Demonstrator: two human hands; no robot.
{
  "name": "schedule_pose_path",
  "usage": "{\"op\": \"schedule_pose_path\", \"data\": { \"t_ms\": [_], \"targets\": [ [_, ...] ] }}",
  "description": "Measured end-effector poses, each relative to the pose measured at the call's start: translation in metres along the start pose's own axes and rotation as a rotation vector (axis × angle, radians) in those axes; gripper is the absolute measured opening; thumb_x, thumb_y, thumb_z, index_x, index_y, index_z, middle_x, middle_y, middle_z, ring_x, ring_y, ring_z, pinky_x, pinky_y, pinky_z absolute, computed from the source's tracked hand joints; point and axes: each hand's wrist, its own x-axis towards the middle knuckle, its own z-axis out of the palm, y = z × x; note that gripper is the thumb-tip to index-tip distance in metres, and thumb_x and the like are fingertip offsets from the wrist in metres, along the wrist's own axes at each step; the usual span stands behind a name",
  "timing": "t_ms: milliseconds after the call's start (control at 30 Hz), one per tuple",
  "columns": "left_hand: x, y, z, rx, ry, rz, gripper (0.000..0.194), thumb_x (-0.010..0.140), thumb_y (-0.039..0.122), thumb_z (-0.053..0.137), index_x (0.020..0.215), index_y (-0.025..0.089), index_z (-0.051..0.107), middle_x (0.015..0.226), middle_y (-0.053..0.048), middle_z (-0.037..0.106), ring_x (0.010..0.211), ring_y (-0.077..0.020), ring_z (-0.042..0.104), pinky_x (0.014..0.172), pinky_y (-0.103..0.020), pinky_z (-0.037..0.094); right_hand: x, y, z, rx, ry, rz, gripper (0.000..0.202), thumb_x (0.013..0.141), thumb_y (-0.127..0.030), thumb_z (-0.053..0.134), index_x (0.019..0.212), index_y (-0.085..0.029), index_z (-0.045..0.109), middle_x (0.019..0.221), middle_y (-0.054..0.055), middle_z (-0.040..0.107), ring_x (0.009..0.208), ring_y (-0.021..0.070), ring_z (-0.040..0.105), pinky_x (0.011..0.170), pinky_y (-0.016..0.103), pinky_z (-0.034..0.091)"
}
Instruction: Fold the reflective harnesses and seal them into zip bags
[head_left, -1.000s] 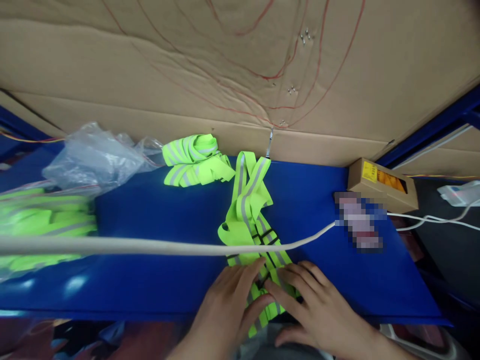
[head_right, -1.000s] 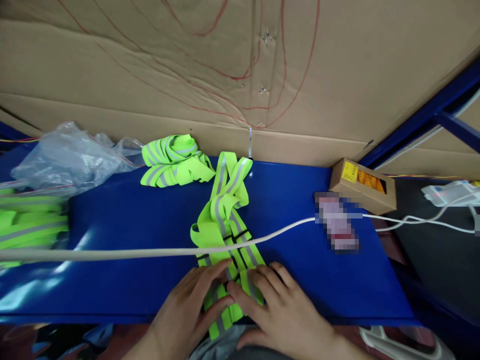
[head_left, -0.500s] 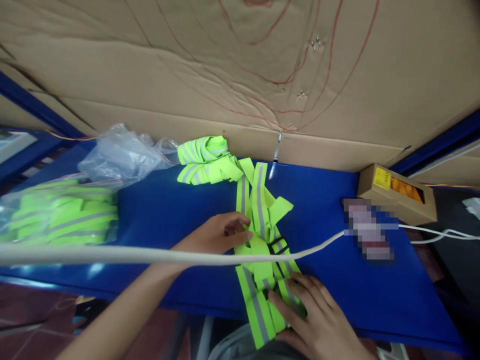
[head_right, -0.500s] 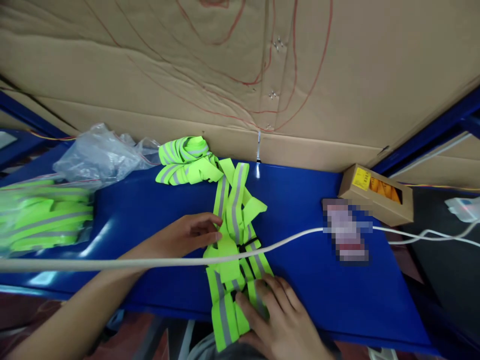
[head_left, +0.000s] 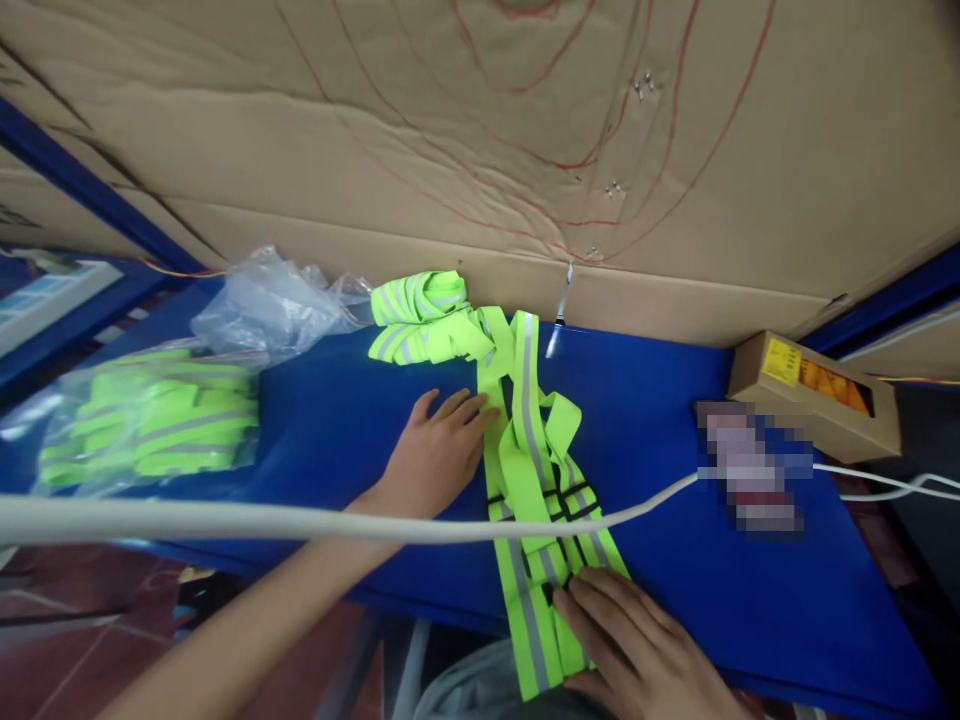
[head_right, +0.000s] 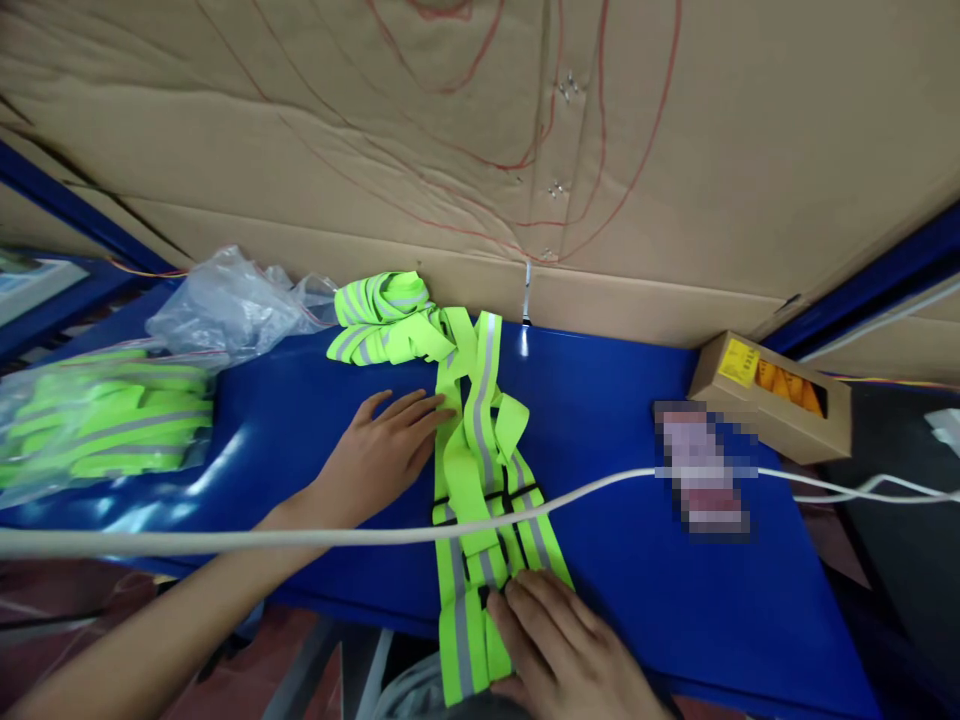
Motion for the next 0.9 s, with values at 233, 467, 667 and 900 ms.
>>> {"op": "schedule_pose_path", "data": {
  "t_ms": [233, 467, 667, 900],
  "targets": [
    [0.011, 0.019, -0.007, -0.056, 0.14, 0.096, 0.034, 0.102, 0.017, 0.034, 0.128, 0.013, 0.057, 0.131, -0.015, 0.067, 0.124, -0.0246, 0.061, 0.106, -0.043, 0.048, 0.0, 0.002, 0.0, -0.031, -0.032, -0.083, 0.039, 0.105, -0.024, 0.039, 0.129, -0.028, 0.07, 0.116, 0.004, 0.078, 0.11, 0.0244, 0.074, 0.087, 0.035, 0.067],
    [0.034, 0.031, 0.02, -0.157, -0.116, 0.307, 0.047, 0.104, 0.043, 0.041, 0.145, 0.022, 0.048, 0.151, -0.013, 0.053, 0.144, -0.0324, 0.045, 0.117, -0.055, 0.037, -0.016, 0.003, -0.004, -0.017, -0.056, -0.011, 0.039, 0.104, -0.023, 0.042, 0.128, -0.033, 0.07, 0.11, 0.005, 0.079, 0.107, 0.0262, 0.074, 0.085, 0.04, 0.067],
    [0.051, 0.041, 0.026, -0.279, -0.027, 0.287, 0.037, 0.103, 0.044, 0.043, 0.119, 0.021, 0.067, 0.141, -0.015, 0.055, 0.136, -0.0323, 0.05, 0.117, -0.055, 0.035, -0.013, 0.006, -0.005, -0.042, 0.088, 0.033, 0.036, 0.101, -0.016, 0.044, 0.111, -0.033, 0.075, 0.098, 0.002, 0.079, 0.097, 0.0223, 0.076, 0.084, 0.038, 0.066],
    [0.088, 0.028, 0.029, -0.409, -0.016, 0.152, 0.055, 0.107, 0.042, 0.009, 0.151, 0.021, 0.036, 0.151, -0.012, 0.052, 0.138, -0.0175, 0.052, 0.115, -0.037, 0.043, -0.018, 0.006, 0.0, 0.035, 0.105, 0.014, 0.04, 0.104, -0.015, 0.038, 0.107, -0.027, 0.076, 0.104, -0.001, 0.079, 0.101, 0.0205, 0.074, 0.1, 0.041, 0.059]
  ]
}}
